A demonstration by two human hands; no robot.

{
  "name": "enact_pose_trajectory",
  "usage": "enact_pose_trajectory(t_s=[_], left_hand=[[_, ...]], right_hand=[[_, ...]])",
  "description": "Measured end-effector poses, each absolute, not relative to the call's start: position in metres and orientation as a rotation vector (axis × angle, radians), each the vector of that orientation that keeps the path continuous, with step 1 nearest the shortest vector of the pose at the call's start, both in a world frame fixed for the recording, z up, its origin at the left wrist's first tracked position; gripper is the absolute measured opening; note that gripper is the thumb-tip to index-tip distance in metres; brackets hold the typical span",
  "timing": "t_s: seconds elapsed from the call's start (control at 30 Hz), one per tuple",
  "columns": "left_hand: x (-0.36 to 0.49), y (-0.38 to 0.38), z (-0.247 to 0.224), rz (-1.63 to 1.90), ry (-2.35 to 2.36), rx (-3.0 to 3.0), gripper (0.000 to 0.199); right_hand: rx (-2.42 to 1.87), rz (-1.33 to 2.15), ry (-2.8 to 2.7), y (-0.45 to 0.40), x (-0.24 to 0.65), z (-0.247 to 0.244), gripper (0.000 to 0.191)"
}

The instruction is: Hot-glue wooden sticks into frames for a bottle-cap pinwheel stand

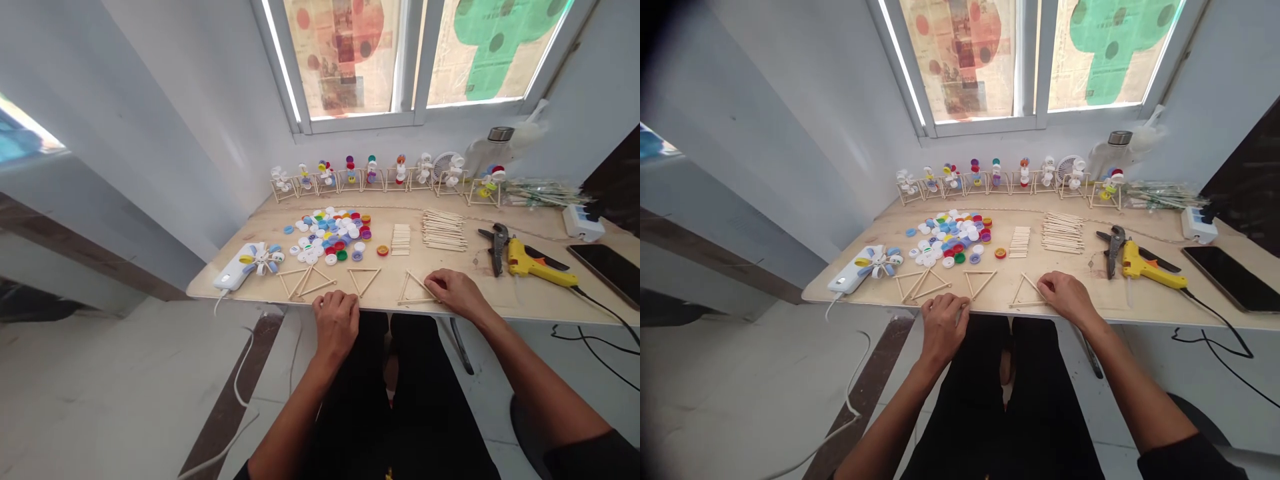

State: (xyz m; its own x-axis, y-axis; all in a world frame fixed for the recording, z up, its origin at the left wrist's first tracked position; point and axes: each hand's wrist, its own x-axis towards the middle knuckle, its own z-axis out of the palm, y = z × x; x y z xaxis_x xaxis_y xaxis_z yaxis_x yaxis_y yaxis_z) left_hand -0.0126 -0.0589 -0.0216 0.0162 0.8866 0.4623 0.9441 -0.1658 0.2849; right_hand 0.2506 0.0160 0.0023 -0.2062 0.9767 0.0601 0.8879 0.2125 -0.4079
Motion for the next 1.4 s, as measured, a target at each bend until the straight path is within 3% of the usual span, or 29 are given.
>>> enact_pose_trajectory(t_s=[0.77,0.97,1.4], left_hand=[[-0.014,-0.027,-0.006,-0.563,-1.908,-2.364,0.012],[-0.034,-0.025,0.002,-0.558,-1.756,-2.571,0.014],[-0.060,-0.005,0.017,-0.668,-1.915,-2.798,0.014]], right_hand=[[-1.954,0.443,-2.208,0.026,0.225,0.015,0.013],[-1.878,0.545,-2.151,0.027,0.235,0.012,0.018],[-1.543,0.999,-1.530,0.014,0.253,0.008,0.042]])
